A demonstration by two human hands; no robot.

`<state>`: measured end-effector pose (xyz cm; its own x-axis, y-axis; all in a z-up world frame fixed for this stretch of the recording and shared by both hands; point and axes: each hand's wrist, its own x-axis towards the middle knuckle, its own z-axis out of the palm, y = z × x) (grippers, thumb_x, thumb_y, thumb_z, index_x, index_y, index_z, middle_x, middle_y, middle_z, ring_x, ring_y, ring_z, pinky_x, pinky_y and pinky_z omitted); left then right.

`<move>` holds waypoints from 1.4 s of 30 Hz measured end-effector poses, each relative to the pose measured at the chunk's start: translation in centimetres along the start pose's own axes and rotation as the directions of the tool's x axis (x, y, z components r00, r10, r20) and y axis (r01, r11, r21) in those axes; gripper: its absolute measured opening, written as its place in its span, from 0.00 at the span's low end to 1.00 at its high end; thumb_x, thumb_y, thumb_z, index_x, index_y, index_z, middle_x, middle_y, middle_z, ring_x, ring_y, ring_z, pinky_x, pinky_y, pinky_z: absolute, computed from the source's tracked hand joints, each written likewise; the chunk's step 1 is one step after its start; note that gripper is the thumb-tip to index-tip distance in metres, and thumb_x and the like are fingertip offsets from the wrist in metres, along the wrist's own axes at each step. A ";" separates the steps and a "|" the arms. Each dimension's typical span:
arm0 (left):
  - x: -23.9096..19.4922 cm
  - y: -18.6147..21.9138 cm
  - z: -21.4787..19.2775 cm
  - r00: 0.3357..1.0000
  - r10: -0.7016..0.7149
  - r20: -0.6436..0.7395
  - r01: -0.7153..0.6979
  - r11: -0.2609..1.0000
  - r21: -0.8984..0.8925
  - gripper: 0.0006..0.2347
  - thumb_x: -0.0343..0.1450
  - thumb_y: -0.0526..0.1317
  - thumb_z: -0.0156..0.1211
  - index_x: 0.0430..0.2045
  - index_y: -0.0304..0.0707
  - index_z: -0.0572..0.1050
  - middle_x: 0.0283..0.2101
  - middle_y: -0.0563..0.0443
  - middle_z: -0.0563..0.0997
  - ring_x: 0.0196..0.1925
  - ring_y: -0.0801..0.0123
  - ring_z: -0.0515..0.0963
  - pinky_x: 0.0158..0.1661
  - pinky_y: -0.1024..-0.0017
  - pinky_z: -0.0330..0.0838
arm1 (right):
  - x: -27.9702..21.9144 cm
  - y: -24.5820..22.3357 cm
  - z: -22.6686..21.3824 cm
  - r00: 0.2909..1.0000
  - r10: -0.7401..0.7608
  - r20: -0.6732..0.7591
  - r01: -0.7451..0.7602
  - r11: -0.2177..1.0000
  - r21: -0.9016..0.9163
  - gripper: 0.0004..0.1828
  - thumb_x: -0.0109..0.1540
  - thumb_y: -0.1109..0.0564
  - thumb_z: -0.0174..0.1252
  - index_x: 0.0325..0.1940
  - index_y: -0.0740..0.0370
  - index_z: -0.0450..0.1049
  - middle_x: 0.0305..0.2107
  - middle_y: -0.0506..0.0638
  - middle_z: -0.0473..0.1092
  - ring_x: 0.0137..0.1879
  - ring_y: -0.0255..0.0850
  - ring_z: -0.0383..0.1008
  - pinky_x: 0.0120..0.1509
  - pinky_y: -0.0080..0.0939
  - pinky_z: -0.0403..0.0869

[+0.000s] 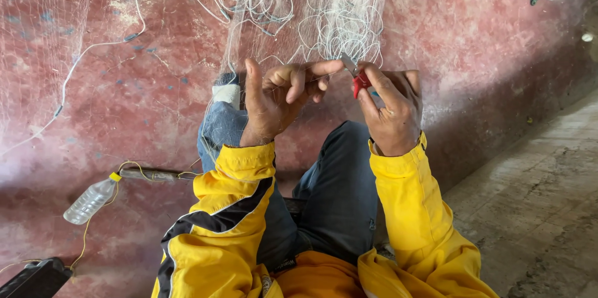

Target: Repairing a fishing net by weaving and knotting with a netting needle

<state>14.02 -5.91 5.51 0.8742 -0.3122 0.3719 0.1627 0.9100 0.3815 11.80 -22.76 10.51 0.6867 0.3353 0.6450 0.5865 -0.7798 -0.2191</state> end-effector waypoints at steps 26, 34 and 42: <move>0.1 2.2 0.9 0.940 0.036 -0.340 -0.058 0.997 -0.053 0.20 0.63 0.58 0.34 0.16 0.39 0.63 0.44 0.37 0.70 0.45 0.53 0.71 0.43 0.64 0.69 | -29.2 -6.0 -12.9 -0.151 0.747 0.648 -0.819 0.272 -0.505 0.30 0.47 0.51 0.60 0.52 0.37 0.64 0.41 0.34 0.71 0.41 0.25 0.73 0.43 0.24 0.68; 0.3 2.3 1.0 0.924 0.002 -0.382 -0.042 0.994 -0.099 0.19 0.62 0.56 0.38 0.16 0.38 0.64 0.38 0.38 0.73 0.42 0.53 0.73 0.42 0.65 0.69 | -32.6 -8.3 -12.3 -0.117 0.745 0.657 -0.903 0.196 -0.382 0.25 0.49 0.54 0.59 0.50 0.41 0.67 0.22 0.36 0.73 0.26 0.26 0.67 0.32 0.24 0.65; -0.2 2.7 1.1 0.909 0.032 -0.415 -0.089 0.989 -0.118 0.18 0.62 0.55 0.42 0.16 0.37 0.66 0.36 0.39 0.74 0.40 0.54 0.73 0.41 0.66 0.70 | -31.8 -8.0 -12.0 -0.064 0.657 0.751 -0.939 0.215 -0.268 0.34 0.52 0.56 0.54 0.60 0.41 0.50 0.43 0.41 0.70 0.35 0.28 0.72 0.36 0.26 0.68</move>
<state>13.81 -3.72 7.40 0.9900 -0.1411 -0.0008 0.1370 0.9599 0.2444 -19.88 -33.49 0.57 0.6643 -0.1365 -0.7349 -0.6338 -0.6241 -0.4569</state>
